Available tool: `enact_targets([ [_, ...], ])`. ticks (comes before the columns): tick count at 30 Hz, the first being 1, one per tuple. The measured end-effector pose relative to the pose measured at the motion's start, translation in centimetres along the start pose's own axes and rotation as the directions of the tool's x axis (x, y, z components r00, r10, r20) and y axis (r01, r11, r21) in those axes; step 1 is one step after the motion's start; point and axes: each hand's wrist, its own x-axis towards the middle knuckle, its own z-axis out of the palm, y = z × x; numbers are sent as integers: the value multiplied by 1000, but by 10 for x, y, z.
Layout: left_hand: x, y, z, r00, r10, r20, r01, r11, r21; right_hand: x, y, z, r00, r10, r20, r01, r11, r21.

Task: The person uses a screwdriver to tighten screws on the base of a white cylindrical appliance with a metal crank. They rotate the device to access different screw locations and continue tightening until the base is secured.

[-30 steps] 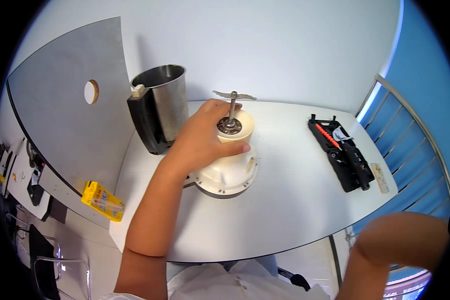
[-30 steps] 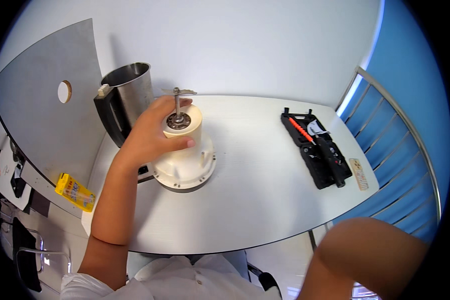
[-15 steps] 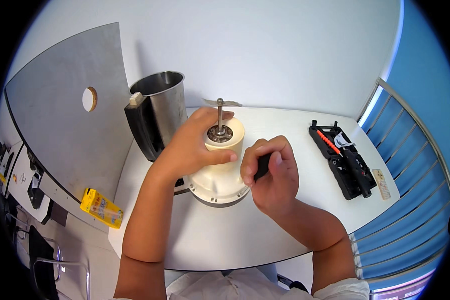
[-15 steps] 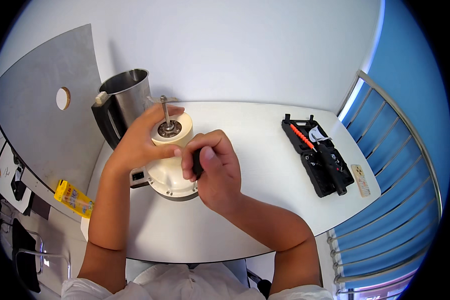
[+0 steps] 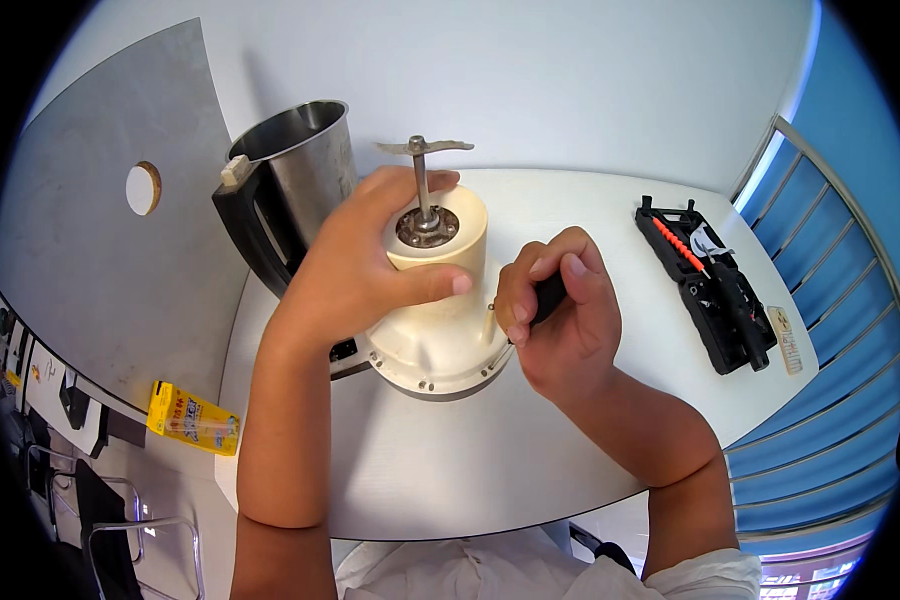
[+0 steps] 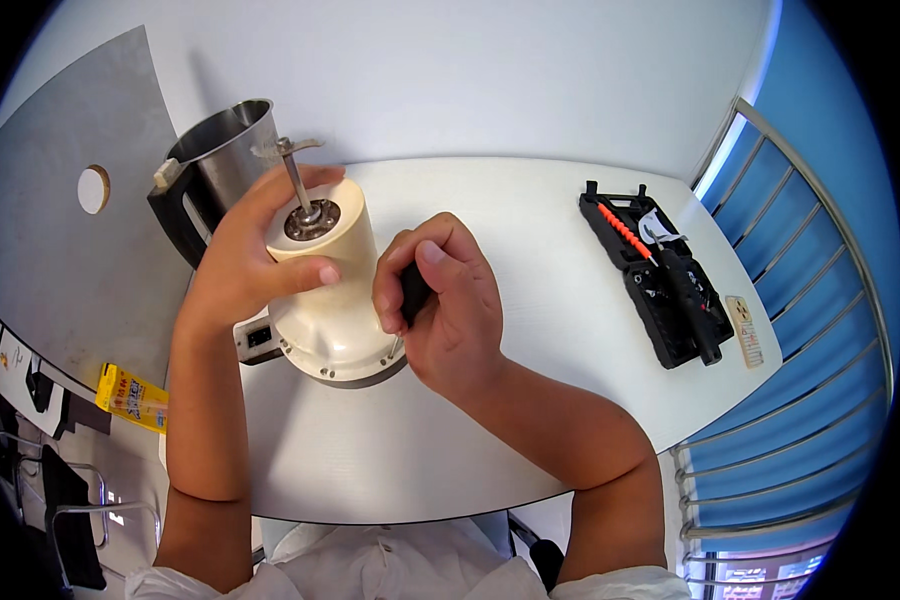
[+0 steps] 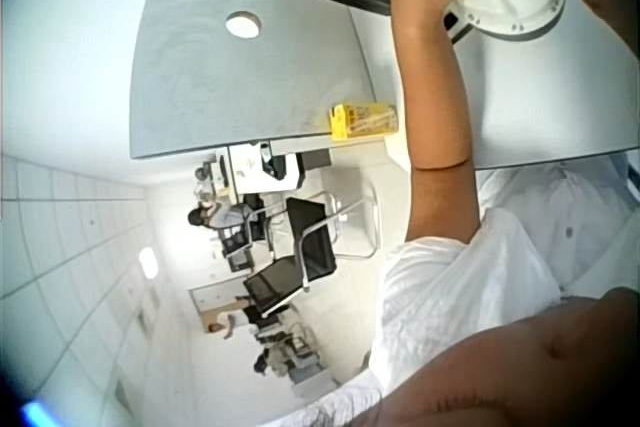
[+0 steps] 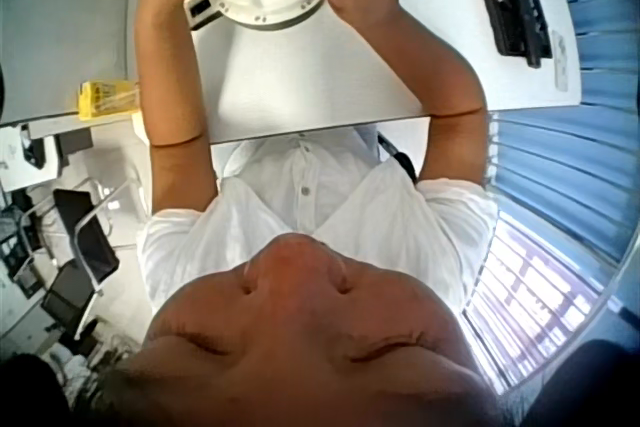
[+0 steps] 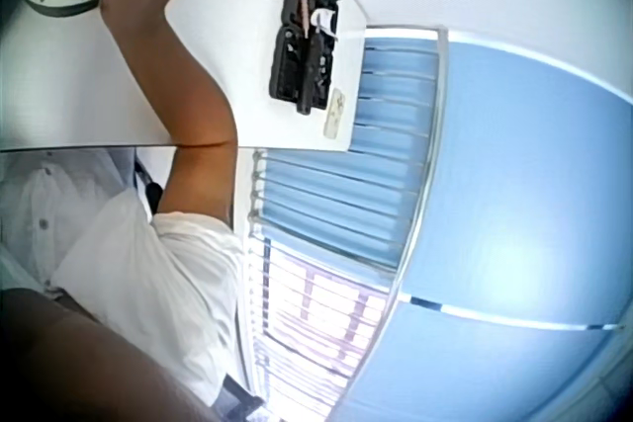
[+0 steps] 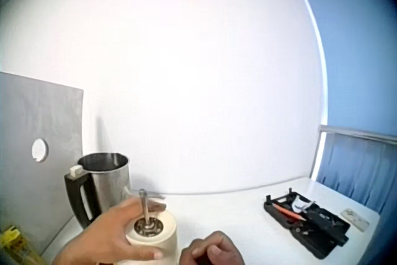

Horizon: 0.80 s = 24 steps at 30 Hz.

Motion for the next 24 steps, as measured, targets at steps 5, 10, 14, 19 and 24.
enact_targets([
  [5,1,2,-1,997,-63,35,63,998,0,1,1,-3,999,-19,27,19,1000,1],
  [10,0,-1,-1,999,-33,13,32,999,33,0,0,-3,999,-15,29,15,1000,-13],
  [14,-1,-2,1,999,4,-33,-3,1000,27,1,0,-2,1000,-16,20,17,999,-38],
  [19,0,-2,-1,999,-36,-14,36,999,29,2,-2,1,1000,-18,10,19,992,-128],
  [24,1,1,-1,998,-63,6,63,998,27,4,-4,-4,999,-10,39,14,995,-104],
])
